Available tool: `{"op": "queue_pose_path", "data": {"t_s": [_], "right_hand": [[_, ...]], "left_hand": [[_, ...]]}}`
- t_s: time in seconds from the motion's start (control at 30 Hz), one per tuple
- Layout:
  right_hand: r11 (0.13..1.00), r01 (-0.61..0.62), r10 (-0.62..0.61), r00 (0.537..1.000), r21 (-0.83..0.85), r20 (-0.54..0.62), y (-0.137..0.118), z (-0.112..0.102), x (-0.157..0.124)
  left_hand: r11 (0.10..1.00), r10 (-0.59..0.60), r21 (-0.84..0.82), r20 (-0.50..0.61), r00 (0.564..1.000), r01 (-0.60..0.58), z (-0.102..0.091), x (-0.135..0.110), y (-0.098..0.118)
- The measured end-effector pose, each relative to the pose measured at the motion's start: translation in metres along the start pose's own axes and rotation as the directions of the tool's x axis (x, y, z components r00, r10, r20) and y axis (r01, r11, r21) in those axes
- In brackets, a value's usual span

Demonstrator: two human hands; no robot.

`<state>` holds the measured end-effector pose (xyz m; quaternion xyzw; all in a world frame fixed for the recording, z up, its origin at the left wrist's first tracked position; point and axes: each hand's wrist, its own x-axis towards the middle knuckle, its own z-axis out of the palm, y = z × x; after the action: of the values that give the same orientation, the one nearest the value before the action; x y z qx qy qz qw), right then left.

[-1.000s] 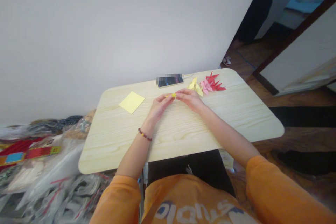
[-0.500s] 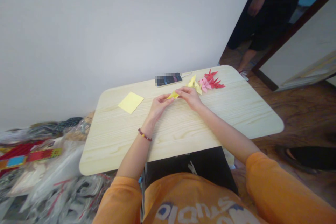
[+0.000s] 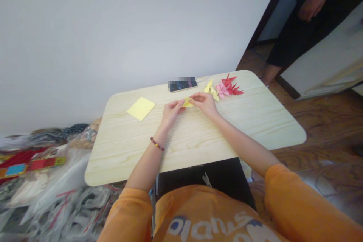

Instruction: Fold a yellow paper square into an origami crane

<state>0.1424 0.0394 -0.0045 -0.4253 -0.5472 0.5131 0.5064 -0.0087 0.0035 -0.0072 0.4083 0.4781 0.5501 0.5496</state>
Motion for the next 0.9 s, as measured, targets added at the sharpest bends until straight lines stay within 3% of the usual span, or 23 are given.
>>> {"op": "queue_pose_path", "data": {"t_s": [0.2,0.37,0.57,0.73,0.9], "right_hand": [[0.999,-0.001,0.001,1.000,-0.048,0.000,0.003,0.000,-0.002],[0.992,0.055,-0.056,0.998,-0.116,-0.007,0.003,0.001,-0.005],[0.992,0.036,-0.050,0.992,-0.120,-0.116,0.001,0.004,-0.007],[0.979,0.055,-0.076,0.992,-0.195,-0.102,0.001,0.003,-0.008],[0.929,0.137,-0.172,0.982,-0.344,-0.074,-0.001,0.002,-0.014]], "left_hand": [[0.904,0.261,0.364,-0.053,0.964,-0.224,0.000,-0.006,-0.002],[0.753,0.335,0.595,0.021,0.942,-0.281,0.003,-0.010,-0.001],[0.715,0.405,0.643,-0.062,0.912,-0.274,0.007,-0.010,-0.006],[0.702,0.426,0.658,-0.081,0.901,-0.273,0.015,-0.012,-0.006],[0.744,0.400,0.617,-0.104,0.910,-0.257,0.016,-0.011,-0.005]]}}
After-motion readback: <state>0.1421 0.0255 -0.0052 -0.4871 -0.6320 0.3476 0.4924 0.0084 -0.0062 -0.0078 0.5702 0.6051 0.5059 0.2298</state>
